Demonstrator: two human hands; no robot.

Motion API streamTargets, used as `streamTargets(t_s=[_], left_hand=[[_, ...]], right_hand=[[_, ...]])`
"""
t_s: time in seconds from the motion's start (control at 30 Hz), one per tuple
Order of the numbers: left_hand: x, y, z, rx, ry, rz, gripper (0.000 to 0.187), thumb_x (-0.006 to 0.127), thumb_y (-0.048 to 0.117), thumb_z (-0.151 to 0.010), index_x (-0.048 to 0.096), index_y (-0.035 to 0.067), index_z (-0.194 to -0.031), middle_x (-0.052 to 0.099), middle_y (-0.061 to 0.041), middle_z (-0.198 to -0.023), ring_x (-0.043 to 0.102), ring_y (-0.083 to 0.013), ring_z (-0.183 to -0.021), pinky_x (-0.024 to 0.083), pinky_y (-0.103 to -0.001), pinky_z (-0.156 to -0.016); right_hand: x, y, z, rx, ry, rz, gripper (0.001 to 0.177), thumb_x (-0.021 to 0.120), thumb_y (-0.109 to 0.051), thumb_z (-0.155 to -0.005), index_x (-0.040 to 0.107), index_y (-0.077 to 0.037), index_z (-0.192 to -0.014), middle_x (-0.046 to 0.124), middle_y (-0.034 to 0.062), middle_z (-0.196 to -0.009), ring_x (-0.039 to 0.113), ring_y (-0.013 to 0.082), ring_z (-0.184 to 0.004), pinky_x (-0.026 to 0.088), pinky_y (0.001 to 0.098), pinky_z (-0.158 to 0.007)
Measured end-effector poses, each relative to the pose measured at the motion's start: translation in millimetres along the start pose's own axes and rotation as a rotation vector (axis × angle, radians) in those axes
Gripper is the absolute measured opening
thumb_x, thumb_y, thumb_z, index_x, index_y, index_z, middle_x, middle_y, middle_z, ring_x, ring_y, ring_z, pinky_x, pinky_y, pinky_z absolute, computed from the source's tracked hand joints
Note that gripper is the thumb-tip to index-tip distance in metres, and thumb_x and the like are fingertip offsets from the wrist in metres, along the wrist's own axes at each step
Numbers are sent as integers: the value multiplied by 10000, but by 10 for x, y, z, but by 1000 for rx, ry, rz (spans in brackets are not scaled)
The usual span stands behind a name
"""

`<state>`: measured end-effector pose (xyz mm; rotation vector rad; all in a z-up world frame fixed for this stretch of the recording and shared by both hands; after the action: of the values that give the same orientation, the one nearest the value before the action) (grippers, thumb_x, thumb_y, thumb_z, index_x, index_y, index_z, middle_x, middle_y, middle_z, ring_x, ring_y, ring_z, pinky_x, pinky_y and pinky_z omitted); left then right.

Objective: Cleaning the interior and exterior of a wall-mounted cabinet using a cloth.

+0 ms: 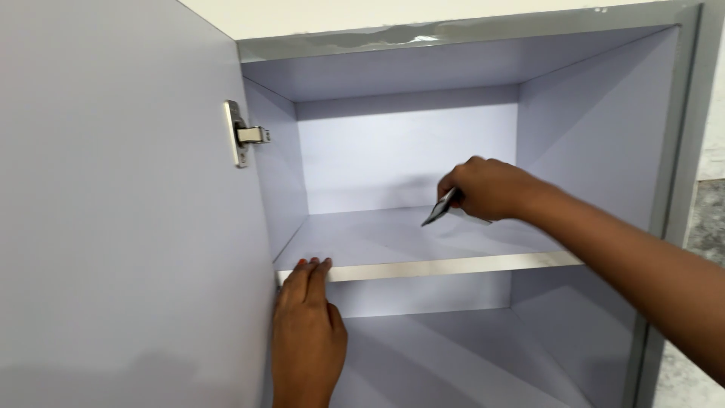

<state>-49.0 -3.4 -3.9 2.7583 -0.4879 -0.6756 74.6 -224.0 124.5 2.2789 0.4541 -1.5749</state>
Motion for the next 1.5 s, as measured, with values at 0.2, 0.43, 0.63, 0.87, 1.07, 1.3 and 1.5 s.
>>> streamTargets(t_s=[0.2,0.43,0.63,0.87,1.07,1.3,1.5], left_hand=[[133,-21,-9,-18,-36,-69,560,537,-23,-834,563,32,-1391,552,-148,-1416,444,-301,-1411,348,-483,-1131],[284,-74,78,28,121,-164,453,562,208,-943,558,66,-1372,573,-108,-1371,427,-285,-1404,328,-517,-1126],[357,-143,94,97,217,-179,418,545,226,-962,590,59,-1342,593,-131,-1364,463,-322,-1380,354,-534,-1091],[783,-497,78,329,491,-320,354,565,217,-919,679,63,-1216,691,-179,-1198,631,-367,-1195,515,-518,-914],[1518,-1068,71,379,601,-502,270,678,353,-846,724,158,-1027,722,-142,-1071,670,-339,-1038,549,-515,-697],[1534,-1009,75,445,716,-581,263,699,504,-922,705,246,-968,715,-72,-1033,666,-265,-995,500,-421,-611],[1340,-868,80,436,753,-589,168,569,272,-933,723,272,-1000,723,-35,-1058,674,-246,-1016,508,-420,-636]], right_hand=[[530,344,157,18,0,257,320,652,-45,-894,750,-205,-1153,773,44,-1065,735,230,-957,599,415,-835],[42,67,95,23,-82,-251,229,730,-267,-923,759,-196,-1139,818,65,-903,742,193,-786,604,373,-752],[179,-342,-1142,-65,288,-830,258,757,-228,-884,789,-44,-1062,794,93,-832,736,140,-608,623,331,-575],[11,-999,-2512,44,539,-1080,306,638,-101,-909,747,-72,-1193,768,141,-913,747,211,-738,609,366,-661],[6,-1149,-3037,211,435,-1236,306,557,-100,-942,733,-9,-1175,774,209,-1044,780,301,-896,608,418,-780],[217,-1320,-3849,249,454,-954,302,606,-103,-941,753,-31,-1195,732,198,-1187,724,332,-1060,583,404,-911],[53,-1295,-3070,149,418,-1205,378,581,-17,-895,797,-132,-1183,779,131,-1078,754,253,-910,637,405,-752]])
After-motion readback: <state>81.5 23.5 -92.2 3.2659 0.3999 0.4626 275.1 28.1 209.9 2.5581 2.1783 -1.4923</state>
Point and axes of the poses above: each hand's wrist, its own z-axis away from the middle knuckle, its own x-axis out of the palm, y = z × x, the point moved 8 cm from there along -z, towards the middle knuckle
